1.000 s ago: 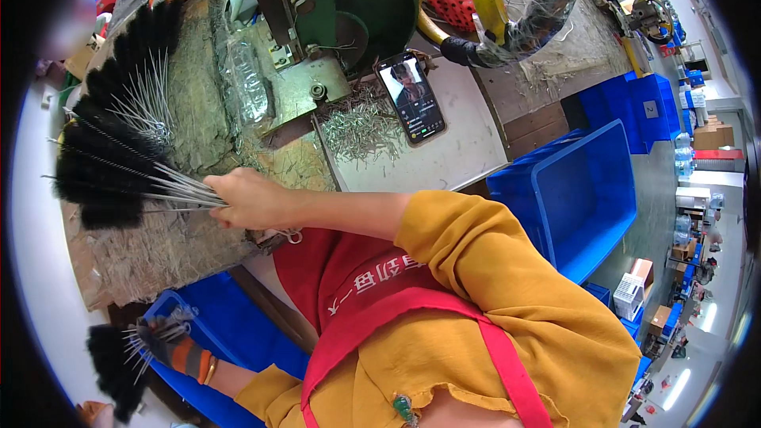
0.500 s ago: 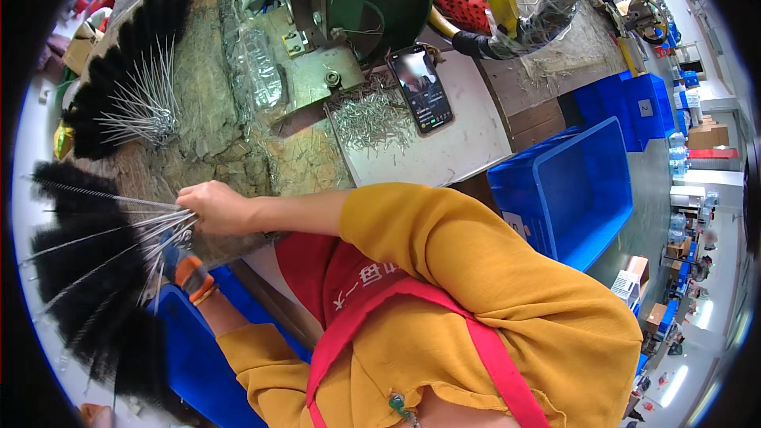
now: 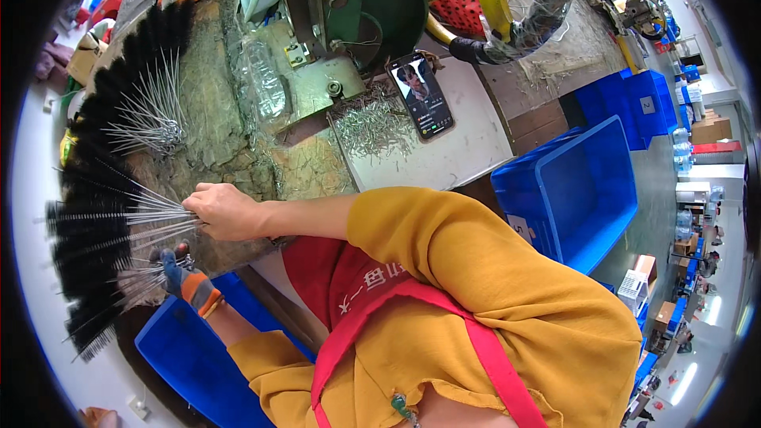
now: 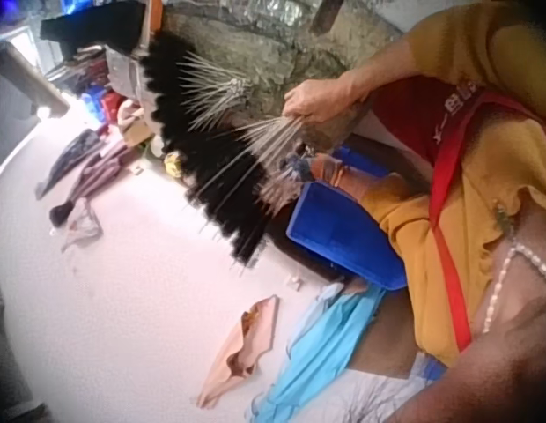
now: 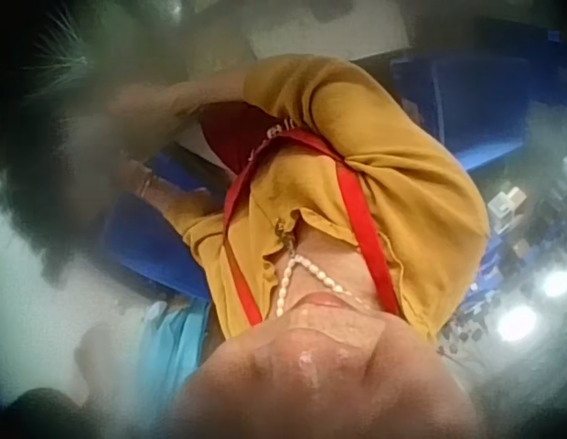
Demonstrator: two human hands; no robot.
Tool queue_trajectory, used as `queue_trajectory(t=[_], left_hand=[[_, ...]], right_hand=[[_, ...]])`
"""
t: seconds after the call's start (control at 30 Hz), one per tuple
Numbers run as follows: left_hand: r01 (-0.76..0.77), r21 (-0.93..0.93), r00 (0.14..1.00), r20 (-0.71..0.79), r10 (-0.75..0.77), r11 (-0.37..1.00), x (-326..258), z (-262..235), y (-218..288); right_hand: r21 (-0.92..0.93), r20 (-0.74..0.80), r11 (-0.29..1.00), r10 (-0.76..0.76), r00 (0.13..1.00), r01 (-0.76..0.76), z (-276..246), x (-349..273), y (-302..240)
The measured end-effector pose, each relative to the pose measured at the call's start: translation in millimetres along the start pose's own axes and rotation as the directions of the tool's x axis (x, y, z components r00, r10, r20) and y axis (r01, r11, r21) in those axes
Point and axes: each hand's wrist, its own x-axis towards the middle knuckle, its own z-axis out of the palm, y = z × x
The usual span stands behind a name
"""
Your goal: The worker is using an industrial machine to secure wire bristles and handles for black brushes.
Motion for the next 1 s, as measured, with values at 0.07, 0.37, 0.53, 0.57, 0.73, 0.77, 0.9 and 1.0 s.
queue_trajectory(t=[0.07, 0.37, 0.53, 0.57, 0.73, 0.77, 0.9, 1.0], left_hand=[[0.037, -0.034, 0.997, -0.06, -0.039, 0.999, -15, 11, 11], [0.088, 0.125, 0.953, 0.278, -0.12, 0.988, -46, 24, 13], [0.178, 0.197, 0.956, 0.197, -0.216, 0.964, -58, 34, -6], [0.222, 0.168, 0.948, 0.192, -0.253, 0.96, -63, 35, -10], [0.263, 0.045, 0.94, 0.215, -0.266, 0.964, -58, 5, -17], [-0.033, 0.349, 0.968, 0.244, -0.056, 0.937, -52, -10, -12], [-0.71, 0.686, 0.674, 0.597, 0.435, 0.159, -19, -50, 14], [-0.38, 0.232, 0.896, 0.333, 0.294, 0.895, -14, -56, 36]], right_hand=[[-0.018, -0.053, 0.999, -0.042, 0.998, 0.041, 0, 2, -4], [-0.124, 0.425, 0.932, 0.36, 0.83, -0.341, 2, 3, -11], [-0.079, 0.487, 0.819, 0.529, 0.695, -0.568, 0, 14, -1], [-0.021, 0.544, 0.75, 0.563, 0.622, -0.661, 0, 17, 1], [0.081, 0.449, 0.712, 0.599, 0.663, -0.698, 3, 12, 4], [0.029, 0.401, 0.722, 0.625, 0.669, -0.691, 2, 7, 4], [0.077, 0.228, 0.818, 0.543, 0.808, -0.571, -11, -11, -8], [0.16, 0.138, 0.879, 0.43, 0.892, -0.448, -17, 0, -32]])
